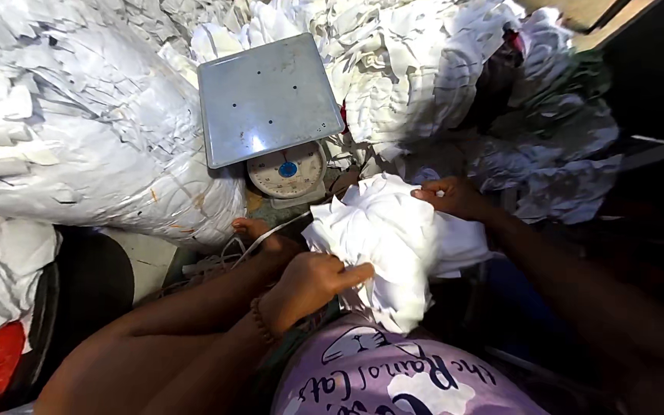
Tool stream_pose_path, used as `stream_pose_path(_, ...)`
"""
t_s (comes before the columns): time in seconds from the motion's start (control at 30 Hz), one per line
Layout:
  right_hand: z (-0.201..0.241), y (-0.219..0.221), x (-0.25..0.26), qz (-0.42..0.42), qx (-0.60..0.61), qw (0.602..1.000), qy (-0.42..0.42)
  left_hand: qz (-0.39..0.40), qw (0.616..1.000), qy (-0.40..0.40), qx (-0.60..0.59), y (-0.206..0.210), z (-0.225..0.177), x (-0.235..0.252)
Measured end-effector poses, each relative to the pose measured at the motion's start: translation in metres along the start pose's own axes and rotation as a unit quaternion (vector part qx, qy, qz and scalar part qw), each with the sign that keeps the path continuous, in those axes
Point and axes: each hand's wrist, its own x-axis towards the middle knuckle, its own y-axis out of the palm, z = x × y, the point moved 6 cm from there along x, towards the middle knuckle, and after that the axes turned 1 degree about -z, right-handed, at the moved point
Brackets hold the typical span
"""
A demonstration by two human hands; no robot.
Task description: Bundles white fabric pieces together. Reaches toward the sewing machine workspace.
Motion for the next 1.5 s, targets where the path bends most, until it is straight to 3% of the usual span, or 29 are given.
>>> stream_pose_path(0.17,0.062,-0.063,0.004,0.134,-0.234,0.956,0.115,0.114,0.993,0.016,-0.007,-0.016,-0.011,0.02)
stream_pose_path(0.27,0.133,-0.093,0.015,0.104,-0.295,0.95,0.026,0.15,0.985,0.025,-0.081,-0.035,-0.012,0.039)
stream_pose_path(0.33,0.167,-0.078,0.019,0.115,-0.282,0.951,-0.04,0.155,0.982,0.024,-0.103,-0.048,-0.013,0.052)
stream_pose_path(0.43,0.171,-0.03,0.019,0.15,-0.222,0.958,-0.099,0.17,0.968,-0.046,-0.176,-0.051,-0.013,0.068)
stream_pose_path(0.5,0.16,-0.007,0.02,0.173,-0.199,0.956,-0.127,0.132,0.948,-0.129,-0.259,-0.05,-0.007,0.074)
stream_pose_path(0.67,0.133,0.01,0.025,0.202,-0.055,0.977,-0.05,0.003,0.835,-0.291,-0.467,-0.044,0.017,0.076)
stream_pose_path(0.73,0.13,0.009,0.024,0.202,-0.018,0.978,-0.055,-0.026,0.842,-0.305,-0.445,-0.045,0.024,0.081)
stream_pose_path(0.87,0.145,-0.012,0.024,0.2,-0.013,0.975,-0.094,0.001,0.901,-0.245,-0.358,-0.052,0.022,0.096)
stream_pose_path(1.03,0.179,-0.04,0.037,0.18,-0.089,0.974,-0.101,0.028,0.912,-0.133,-0.387,-0.022,0.007,0.123)
stream_pose_path(1.1,0.194,-0.033,0.037,0.134,-0.191,0.965,-0.123,0.005,0.884,-0.195,-0.424,-0.002,0.009,0.126)
stream_pose_path(1.17,0.206,-0.021,0.029,-0.011,-0.273,0.951,-0.148,-0.08,0.838,-0.27,-0.468,0.012,0.016,0.12)
stream_pose_path(1.23,0.211,-0.014,0.014,-0.171,-0.242,0.935,-0.197,-0.155,0.769,-0.321,-0.531,0.019,0.022,0.113)
stream_pose_path(1.3,0.187,-0.01,-0.004,-0.285,-0.169,0.918,-0.217,-0.18,0.71,-0.349,-0.584,0.023,0.026,0.108)
stream_pose_path(1.4,0.123,0.014,-0.014,-0.29,0.052,0.952,-0.077,-0.18,0.685,-0.33,-0.624,0.027,0.031,0.107)
stream_pose_path(1.5,0.113,0.03,-0.021,-0.282,0.116,0.952,-0.02,-0.16,0.699,-0.305,-0.626,0.025,0.029,0.111)
